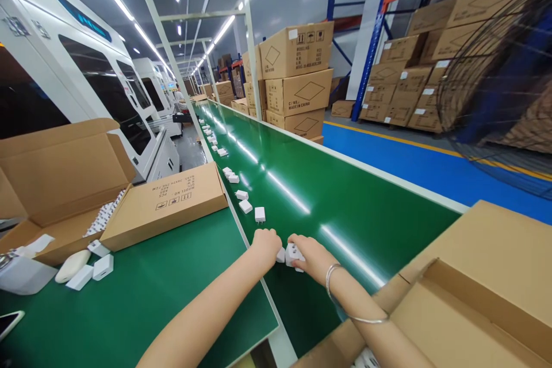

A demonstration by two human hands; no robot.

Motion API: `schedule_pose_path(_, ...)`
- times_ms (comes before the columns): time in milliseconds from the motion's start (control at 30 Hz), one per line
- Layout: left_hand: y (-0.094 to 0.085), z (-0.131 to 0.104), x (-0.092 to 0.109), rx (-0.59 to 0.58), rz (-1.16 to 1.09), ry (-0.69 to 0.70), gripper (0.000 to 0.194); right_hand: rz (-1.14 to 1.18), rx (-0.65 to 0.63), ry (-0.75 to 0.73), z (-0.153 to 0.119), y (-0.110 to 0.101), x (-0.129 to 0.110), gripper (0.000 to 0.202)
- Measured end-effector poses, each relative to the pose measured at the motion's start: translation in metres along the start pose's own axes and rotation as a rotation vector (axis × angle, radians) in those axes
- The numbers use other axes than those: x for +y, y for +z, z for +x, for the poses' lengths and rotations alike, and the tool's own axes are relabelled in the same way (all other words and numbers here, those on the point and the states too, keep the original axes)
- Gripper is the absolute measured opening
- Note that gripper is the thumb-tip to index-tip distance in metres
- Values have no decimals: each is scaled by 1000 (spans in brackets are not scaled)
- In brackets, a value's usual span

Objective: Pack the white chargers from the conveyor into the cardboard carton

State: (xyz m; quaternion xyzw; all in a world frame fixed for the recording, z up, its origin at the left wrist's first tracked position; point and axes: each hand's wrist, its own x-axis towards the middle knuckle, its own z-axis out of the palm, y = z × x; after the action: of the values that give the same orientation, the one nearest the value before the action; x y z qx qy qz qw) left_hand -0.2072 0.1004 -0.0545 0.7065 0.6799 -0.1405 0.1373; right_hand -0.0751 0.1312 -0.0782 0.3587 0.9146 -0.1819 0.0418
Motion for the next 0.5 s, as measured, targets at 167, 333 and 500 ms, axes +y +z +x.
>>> schedule_pose_path(167, 4, -8, 7, -11, -23, 57, 47, -87, 37, -17, -8, 12, -6, 27)
schedule_pose_path(333, 21, -29, -35, 103, -327, 154, 87, -179, 89, -99, -14, 10, -18, 47)
schedule_pose_path(500, 48, -42, -67, 578, -751, 18, 40, -218, 72, -185, -7, 12, -31, 39)
